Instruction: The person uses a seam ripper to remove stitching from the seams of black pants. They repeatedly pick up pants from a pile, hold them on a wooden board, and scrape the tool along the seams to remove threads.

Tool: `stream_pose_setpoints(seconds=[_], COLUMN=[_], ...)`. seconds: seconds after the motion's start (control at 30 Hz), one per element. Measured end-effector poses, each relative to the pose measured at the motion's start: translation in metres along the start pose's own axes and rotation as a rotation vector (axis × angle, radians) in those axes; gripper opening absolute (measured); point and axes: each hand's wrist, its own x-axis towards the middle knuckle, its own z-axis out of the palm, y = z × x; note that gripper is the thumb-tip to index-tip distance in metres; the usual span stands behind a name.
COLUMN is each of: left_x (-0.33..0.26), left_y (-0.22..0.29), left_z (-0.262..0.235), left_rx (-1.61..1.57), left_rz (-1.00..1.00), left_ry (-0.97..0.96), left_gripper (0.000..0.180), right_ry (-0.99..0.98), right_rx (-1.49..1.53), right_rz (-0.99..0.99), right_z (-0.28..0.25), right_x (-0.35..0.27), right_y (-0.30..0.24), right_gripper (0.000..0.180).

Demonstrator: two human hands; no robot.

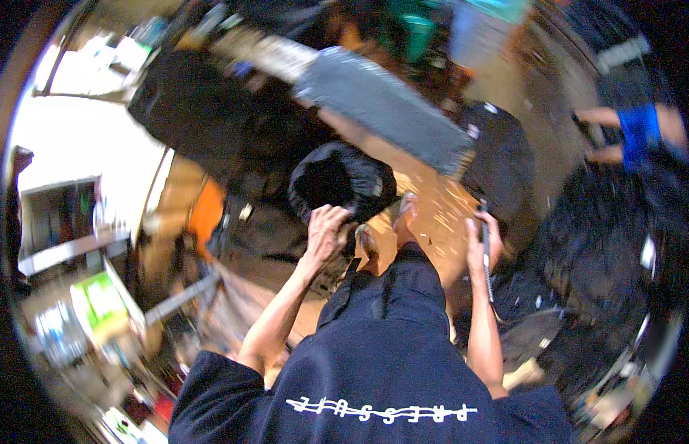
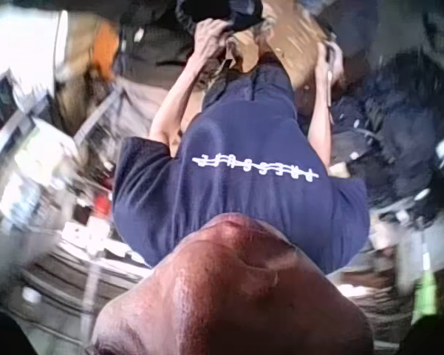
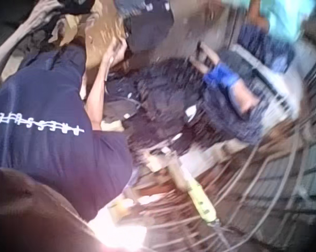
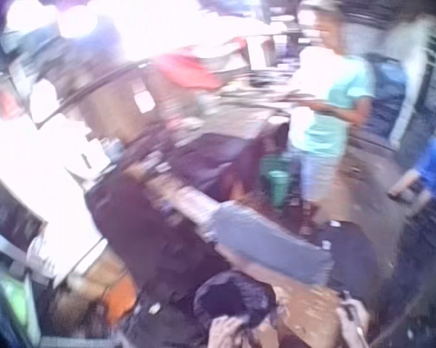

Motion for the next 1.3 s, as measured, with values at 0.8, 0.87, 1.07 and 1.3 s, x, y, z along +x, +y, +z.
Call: stream_pose_setpoints(seconds=[0.8, 0.87, 1.07, 1.3], left_x=[-0.284, -0.288, -0.220, -0.050], left_y=[-0.355, -0.343, -0.164, -0.112], left_z=[-0.177, -0.083, 0.113, 0.070], left_rx=[0.352, 0.353, -0.254, -0.585], left_rz=[-0.962, -1.085, -0.606, -0.415], left_ry=[0.203, 0.048, -0.502, -0.619], left_gripper=[0.115, 0.127, 0.105, 0.058], right_ry=[-0.184, -0.157, 0.055, 0.237], right_rx=[0.009, -0.062, 0.195, -0.019], right_rz=[-0.214, -0.239, 0.162, 0.246], right_z=[0.021, 0.010, -0.031, -0.007], right_x=[-0.099, -0.106, -0.114, -0.025], right_y=[-0.084, -0.076, -0.020, 0.106], right_gripper=[0.024, 0.022, 0.032, 0.030])
